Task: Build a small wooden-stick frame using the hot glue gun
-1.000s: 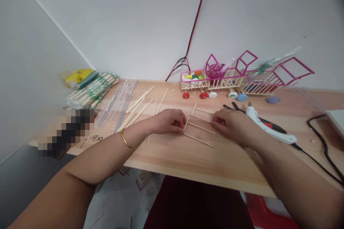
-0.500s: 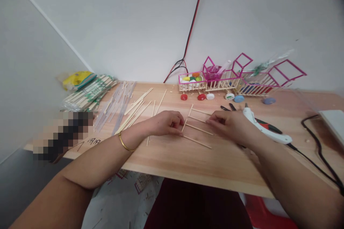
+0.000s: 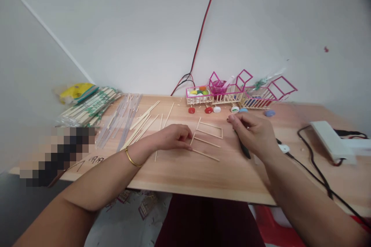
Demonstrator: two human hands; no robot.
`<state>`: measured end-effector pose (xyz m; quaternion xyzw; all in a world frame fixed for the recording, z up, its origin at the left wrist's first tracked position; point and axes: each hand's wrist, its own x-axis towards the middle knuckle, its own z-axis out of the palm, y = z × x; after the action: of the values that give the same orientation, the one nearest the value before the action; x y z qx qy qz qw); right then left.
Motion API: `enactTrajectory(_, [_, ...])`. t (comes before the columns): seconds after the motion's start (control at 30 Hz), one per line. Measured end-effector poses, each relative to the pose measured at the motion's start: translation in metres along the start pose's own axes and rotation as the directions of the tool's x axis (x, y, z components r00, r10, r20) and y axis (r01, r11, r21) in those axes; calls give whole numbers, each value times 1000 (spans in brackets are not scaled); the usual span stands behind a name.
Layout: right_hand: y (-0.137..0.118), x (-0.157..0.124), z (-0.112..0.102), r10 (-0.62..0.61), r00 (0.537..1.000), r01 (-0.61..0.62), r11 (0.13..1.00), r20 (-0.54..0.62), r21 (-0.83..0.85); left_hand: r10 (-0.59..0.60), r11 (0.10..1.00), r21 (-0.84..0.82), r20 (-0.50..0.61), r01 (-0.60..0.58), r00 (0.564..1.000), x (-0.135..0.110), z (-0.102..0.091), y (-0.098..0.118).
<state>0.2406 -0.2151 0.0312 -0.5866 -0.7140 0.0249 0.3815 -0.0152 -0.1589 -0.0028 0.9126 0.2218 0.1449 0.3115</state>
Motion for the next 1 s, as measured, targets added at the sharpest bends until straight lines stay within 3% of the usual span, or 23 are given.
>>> enactTrajectory(0.13, [-7,-12,-25,-16,999,14,998,-34,-65,-1,1000,-25,-11,1,1000,-1,0,-4])
enactTrajectory(0.27, [13,-32,-41,36,999,-31,982,27,-186,5,999,-31,-41,-7,999,-1,1,-7])
enactTrajectory(0.47, [38,-56,-48,-22,994,50,964,109,-263,-80,997,7,-173,82,982,1,3,-12])
enactTrajectory(0.6, [15,-58,-31,-45,958,90,985,282,-146,-53,997,52,-203,65,978,0,3,-12])
enactTrajectory(0.77, [-14,-58,13,-145,890,125,989,433,73,28,998,58,-53,-25,998,0,2,-10])
enactTrajectory(0.87, [-16,-58,29,-148,854,137,989,499,57,33,998,63,-8,-32,999,1,2,-10])
enactTrajectory(1.0, [-10,-61,27,-126,817,154,988,563,-2,16,998,67,-20,-14,1000,0,1,-9])
